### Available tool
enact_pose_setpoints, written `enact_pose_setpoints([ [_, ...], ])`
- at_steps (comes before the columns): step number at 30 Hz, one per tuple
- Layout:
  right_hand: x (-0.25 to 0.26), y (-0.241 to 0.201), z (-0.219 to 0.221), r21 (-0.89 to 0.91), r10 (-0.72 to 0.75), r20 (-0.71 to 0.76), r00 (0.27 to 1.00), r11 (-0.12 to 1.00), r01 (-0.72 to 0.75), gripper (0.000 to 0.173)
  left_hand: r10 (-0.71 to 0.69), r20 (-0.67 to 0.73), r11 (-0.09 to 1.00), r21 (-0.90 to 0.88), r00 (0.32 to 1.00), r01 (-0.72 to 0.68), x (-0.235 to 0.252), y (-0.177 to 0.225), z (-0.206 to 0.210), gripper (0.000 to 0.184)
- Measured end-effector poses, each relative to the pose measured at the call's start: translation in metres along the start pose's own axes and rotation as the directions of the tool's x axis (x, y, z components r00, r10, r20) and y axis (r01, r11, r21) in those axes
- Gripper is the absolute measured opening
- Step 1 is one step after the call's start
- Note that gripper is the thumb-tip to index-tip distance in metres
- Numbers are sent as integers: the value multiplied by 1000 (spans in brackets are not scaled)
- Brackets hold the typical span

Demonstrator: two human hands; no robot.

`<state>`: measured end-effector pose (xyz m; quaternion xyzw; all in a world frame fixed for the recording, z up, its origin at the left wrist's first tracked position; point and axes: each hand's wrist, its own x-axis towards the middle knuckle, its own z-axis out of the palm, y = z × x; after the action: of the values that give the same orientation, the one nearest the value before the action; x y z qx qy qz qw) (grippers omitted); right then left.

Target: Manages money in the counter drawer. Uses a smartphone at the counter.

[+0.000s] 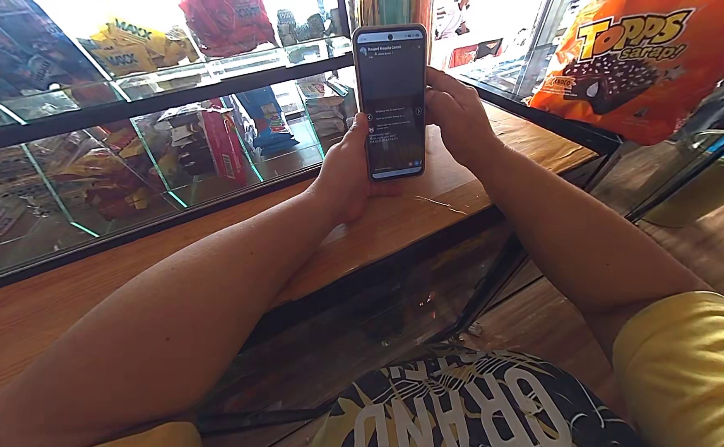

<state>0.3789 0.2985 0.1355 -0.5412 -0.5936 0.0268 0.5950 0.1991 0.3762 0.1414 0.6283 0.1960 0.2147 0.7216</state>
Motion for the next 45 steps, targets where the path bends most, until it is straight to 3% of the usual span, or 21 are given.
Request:
enact_pose_setpoints([
  [45,0,1,-1,7,-11,14,1000,1000,11,49,7,0,1000,-17,1000,-7,1,-1,0,67],
])
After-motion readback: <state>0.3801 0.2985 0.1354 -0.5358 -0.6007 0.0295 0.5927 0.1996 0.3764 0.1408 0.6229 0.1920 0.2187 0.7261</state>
